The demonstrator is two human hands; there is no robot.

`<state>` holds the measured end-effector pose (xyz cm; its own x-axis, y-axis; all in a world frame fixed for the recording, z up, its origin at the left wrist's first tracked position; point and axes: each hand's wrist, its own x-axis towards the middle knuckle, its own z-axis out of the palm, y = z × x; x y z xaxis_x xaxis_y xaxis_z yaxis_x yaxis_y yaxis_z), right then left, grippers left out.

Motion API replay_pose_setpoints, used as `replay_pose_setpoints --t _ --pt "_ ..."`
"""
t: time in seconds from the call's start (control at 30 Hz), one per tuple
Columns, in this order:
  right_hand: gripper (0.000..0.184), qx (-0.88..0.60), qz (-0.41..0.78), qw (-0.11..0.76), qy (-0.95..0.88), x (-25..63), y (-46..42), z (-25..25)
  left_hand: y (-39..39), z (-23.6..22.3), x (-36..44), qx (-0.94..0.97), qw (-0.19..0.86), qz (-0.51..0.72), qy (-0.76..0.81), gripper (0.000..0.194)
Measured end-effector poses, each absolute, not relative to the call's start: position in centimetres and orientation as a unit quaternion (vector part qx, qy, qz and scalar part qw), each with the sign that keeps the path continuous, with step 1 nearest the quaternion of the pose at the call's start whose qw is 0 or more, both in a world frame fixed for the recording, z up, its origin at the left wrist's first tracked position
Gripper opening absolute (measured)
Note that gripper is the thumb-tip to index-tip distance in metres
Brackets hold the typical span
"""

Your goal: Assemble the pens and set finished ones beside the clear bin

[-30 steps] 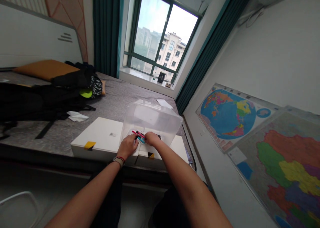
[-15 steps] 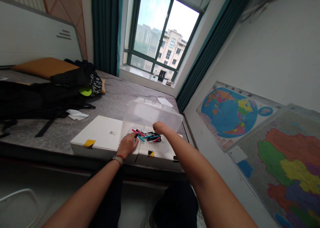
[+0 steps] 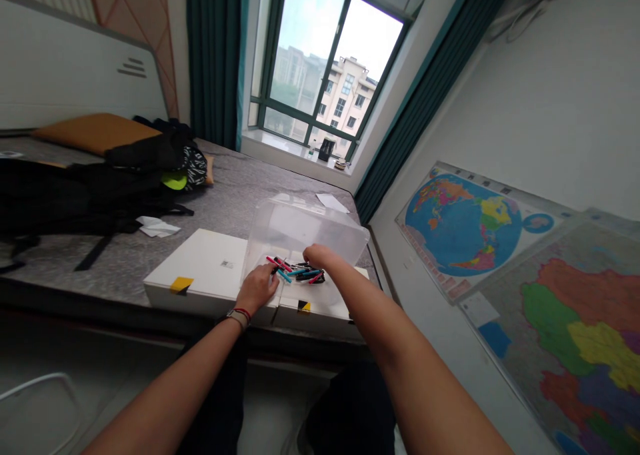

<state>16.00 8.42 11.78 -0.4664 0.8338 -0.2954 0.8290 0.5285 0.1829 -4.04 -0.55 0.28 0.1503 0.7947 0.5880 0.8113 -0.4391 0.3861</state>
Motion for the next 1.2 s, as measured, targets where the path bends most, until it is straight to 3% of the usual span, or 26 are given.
replay_pose_setpoints --t 0.4,0.83,1.2 --pt "0.025 0.451 0.011 0.187 0.873 13.9 9.1 8.9 -0.2 -0.3 -4.2 -0.755 0.019 -0.379 -0.534 0.025" --pt "0.022 0.441 0.054 0.222 0.868 15.9 9.8 12.8 -0.4 0.1 -4.1 -0.753 0.003 -0.385 -0.534 0.025" --pt "0.025 0.449 0.032 0.241 0.860 15.9 9.4 12.6 -0.4 -0.2 -4.1 -0.743 0.011 -0.381 -0.550 0.031"
